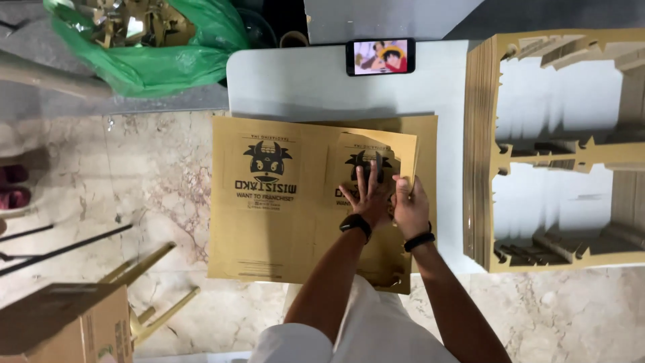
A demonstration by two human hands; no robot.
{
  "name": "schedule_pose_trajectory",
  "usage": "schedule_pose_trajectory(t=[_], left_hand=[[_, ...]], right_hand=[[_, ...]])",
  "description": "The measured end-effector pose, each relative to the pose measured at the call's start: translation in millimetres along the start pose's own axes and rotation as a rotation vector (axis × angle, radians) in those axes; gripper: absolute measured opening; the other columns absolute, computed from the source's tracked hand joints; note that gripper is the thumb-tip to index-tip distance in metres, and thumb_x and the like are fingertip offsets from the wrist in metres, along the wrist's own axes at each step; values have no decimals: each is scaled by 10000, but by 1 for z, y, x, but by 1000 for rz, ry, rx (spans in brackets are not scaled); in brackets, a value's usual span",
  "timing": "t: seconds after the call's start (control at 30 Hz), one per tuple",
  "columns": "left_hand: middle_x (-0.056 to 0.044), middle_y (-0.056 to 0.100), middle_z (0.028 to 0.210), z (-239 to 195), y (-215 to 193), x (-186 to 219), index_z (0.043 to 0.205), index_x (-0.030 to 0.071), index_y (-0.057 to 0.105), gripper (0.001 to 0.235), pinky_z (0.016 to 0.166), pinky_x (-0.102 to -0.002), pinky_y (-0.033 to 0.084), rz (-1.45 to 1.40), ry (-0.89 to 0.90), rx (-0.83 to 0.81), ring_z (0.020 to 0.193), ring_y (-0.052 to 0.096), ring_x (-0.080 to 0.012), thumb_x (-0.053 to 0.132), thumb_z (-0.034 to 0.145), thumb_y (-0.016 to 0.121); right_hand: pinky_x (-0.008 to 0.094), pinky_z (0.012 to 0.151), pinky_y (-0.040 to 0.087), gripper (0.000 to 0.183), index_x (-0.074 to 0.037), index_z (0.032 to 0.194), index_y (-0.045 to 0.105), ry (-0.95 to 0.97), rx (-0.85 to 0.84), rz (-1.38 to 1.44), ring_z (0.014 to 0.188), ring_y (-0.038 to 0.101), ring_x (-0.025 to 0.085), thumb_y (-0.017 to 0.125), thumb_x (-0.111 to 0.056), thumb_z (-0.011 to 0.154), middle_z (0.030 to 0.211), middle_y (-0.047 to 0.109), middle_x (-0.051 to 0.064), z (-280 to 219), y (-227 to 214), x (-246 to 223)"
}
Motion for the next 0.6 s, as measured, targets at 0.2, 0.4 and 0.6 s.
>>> schedule_pose_trajectory(t=[0.2,0.4,0.6], left_hand=[[-67,337,1625,4,-56,-66,1479,263,505,511,1185,-629,234,-180,104,301,1545,211,-304,348,981,586],[-51,566,1290,87,-127,-152,1436,193,469,766,1130,-534,404,-47,328,615,1271,543,-285,457,791,787],[9,478,1167,95,-145,-147,1029,183,643,502,941,-448,490,17,452,428,1111,547,-262,513,695,823]], right_hand=[[551,857,523,520,-132,1317,619,-105,121,-192,935,682,408,411,-557,1100,958,703,200,-33,16,-12],[462,608,543,556,-35,1247,646,-291,226,-515,540,633,338,435,-522,1082,551,597,129,-65,46,-23],[478,635,555,514,-79,1199,681,-213,220,-274,606,655,336,478,-528,1055,635,655,158,-71,31,-25]])
Point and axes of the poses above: each hand's wrist, its own z-axis towards the middle knuckle, its own y-axis out of the palm, x = y × z, the point moved 5 cm from there along z, towards the middle knuckle
